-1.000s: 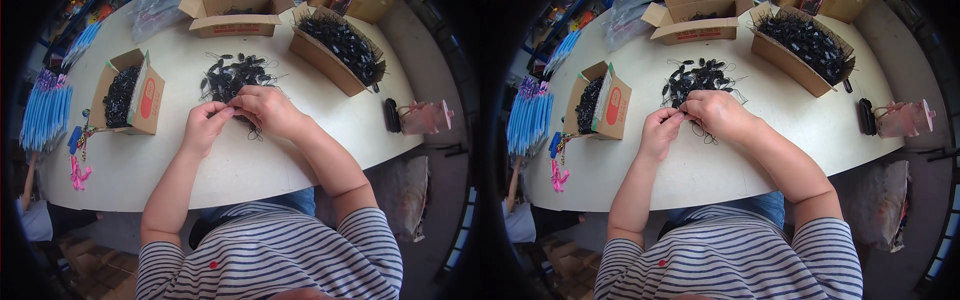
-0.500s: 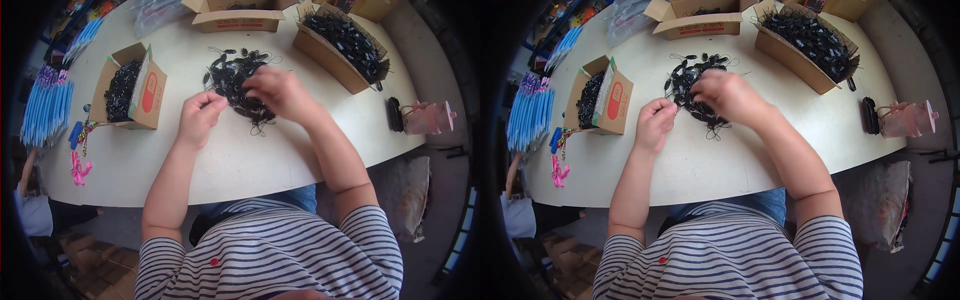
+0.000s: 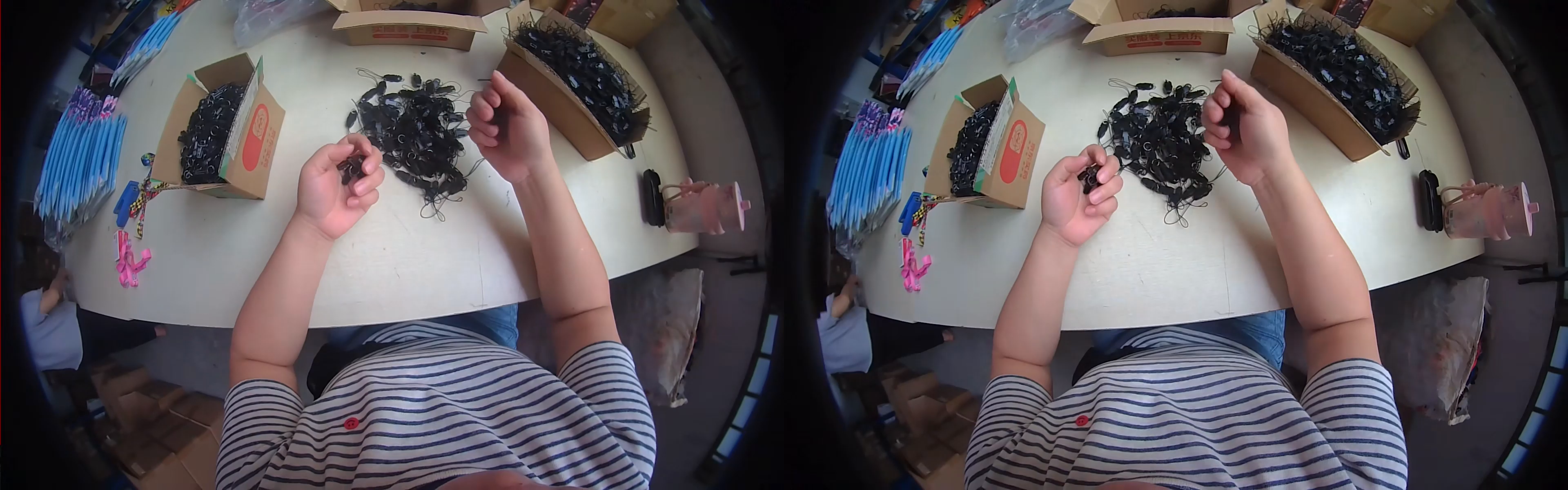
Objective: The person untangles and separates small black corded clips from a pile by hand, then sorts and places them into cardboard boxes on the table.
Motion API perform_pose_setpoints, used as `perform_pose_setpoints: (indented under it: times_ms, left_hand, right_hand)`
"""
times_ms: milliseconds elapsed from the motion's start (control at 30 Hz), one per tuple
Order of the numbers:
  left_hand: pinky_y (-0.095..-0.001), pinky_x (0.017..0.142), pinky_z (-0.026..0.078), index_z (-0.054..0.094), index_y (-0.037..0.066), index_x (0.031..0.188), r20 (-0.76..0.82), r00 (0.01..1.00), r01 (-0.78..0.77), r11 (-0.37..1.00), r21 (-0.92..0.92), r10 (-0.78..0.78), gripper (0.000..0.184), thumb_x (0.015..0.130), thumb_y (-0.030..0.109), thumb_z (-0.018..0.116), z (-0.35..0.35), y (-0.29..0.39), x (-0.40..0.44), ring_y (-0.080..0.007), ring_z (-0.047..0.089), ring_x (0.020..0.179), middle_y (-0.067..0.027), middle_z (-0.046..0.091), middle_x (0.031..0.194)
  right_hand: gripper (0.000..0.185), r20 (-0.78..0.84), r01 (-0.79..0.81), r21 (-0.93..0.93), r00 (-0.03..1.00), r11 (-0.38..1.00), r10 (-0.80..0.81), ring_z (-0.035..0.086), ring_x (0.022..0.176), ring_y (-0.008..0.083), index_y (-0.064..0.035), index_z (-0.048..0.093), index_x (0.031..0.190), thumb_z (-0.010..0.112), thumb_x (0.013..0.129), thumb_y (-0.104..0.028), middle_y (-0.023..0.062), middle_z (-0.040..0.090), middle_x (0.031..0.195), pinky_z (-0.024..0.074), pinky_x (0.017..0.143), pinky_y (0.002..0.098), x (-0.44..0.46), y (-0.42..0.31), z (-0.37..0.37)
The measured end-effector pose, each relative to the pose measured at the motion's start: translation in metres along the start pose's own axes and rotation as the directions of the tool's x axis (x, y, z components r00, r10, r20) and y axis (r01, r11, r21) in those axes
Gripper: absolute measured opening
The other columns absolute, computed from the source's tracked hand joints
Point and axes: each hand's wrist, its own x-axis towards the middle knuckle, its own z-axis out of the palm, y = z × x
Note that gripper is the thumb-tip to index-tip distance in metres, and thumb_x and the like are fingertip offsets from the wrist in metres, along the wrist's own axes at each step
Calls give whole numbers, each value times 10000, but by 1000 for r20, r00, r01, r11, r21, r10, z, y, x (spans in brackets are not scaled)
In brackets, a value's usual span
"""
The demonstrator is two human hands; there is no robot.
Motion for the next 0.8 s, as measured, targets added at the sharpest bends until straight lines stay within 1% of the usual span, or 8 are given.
perform_pose_setpoints:
  times_ms: [133, 267, 367, 400, 500, 600, 700, 800]
  left_hand:
    - [-184, 390, 311, 490, 39, 830, -49, 999, 14, 1000, -11, -14, 192, 887, 197, 397, -4, 0, 2, -110, 413, 546, -46, 437, 739]
    - [-186, 391, 320, 507, 41, 845, -101, 995, 16, 999, 38, -12, 198, 892, 200, 399, -4, -2, 2, -111, 422, 548, -45, 450, 742]
    - [-198, 397, 335, 530, 47, 852, -144, 990, 18, 996, 91, -5, 194, 887, 202, 418, -3, -3, 1, -116, 450, 566, -51, 486, 757]
    - [-202, 399, 340, 537, 49, 851, -179, 984, 16, 992, 123, 7, 193, 885, 203, 425, 1, -4, 1, -118, 460, 574, -53, 498, 763]
    - [-214, 405, 350, 552, 50, 852, -263, 964, 18, 981, 195, 35, 197, 881, 211, 442, 8, -6, 0, -126, 485, 595, -59, 526, 773]
    - [-208, 415, 335, 560, 40, 860, -274, 961, 23, 978, 209, 37, 176, 863, 191, 470, 11, -7, 1, -116, 479, 567, -41, 523, 723]
    - [-179, 409, 309, 566, 28, 902, -197, 980, 64, 966, 251, -14, 162, 873, 168, 489, 4, -6, 2, -79, 437, 529, -13, 491, 684]
    - [-159, 403, 273, 566, 15, 938, -220, 975, 88, 911, 403, 3, 160, 884, 154, 511, 8, -10, 2, -39, 382, 498, 22, 446, 650]
  right_hand:
    - [255, -146, -80, -276, 989, 958, 41, 399, 512, 99, -61, 526, 817, 411, 937, -254, 15, 507, 638, 335, 457, 208, -5, 2, 11]
    - [184, -180, -137, -662, 983, 737, 21, 482, 551, 101, -24, 595, 893, 500, 890, -181, 7, 525, 614, 384, 483, 243, -4, 13, 18]
    - [175, -84, -70, -975, 995, 211, -58, 514, 597, 104, -15, 620, 878, 568, 846, -179, 11, 554, 665, 410, 513, 260, -5, 23, 12]
    - [190, -169, -169, -986, 985, 6, -36, 558, 635, 147, -15, 637, 863, 638, 776, -184, 57, 583, 675, 435, 559, 298, -9, 18, 26]
    - [165, -147, -151, -942, 988, -299, -36, 616, 712, 249, -53, 657, 844, 647, 733, -175, 112, 642, 760, 481, 666, 338, -15, 16, 39]
    - [178, -100, -114, -910, 993, -398, -55, 616, 770, 282, -57, 661, 851, 659, 715, -172, 112, 651, 798, 479, 698, 355, -14, 22, 27]
    - [177, -91, -109, -967, 992, -230, -85, 609, 669, 221, -38, 654, 849, 663, 725, -163, 87, 641, 726, 474, 637, 319, -12, 22, 23]
    - [165, -164, -168, -972, 986, 167, 35, 536, 582, 118, 0, 642, 840, 658, 749, -138, 45, 601, 652, 440, 558, 265, -14, 15, 35]
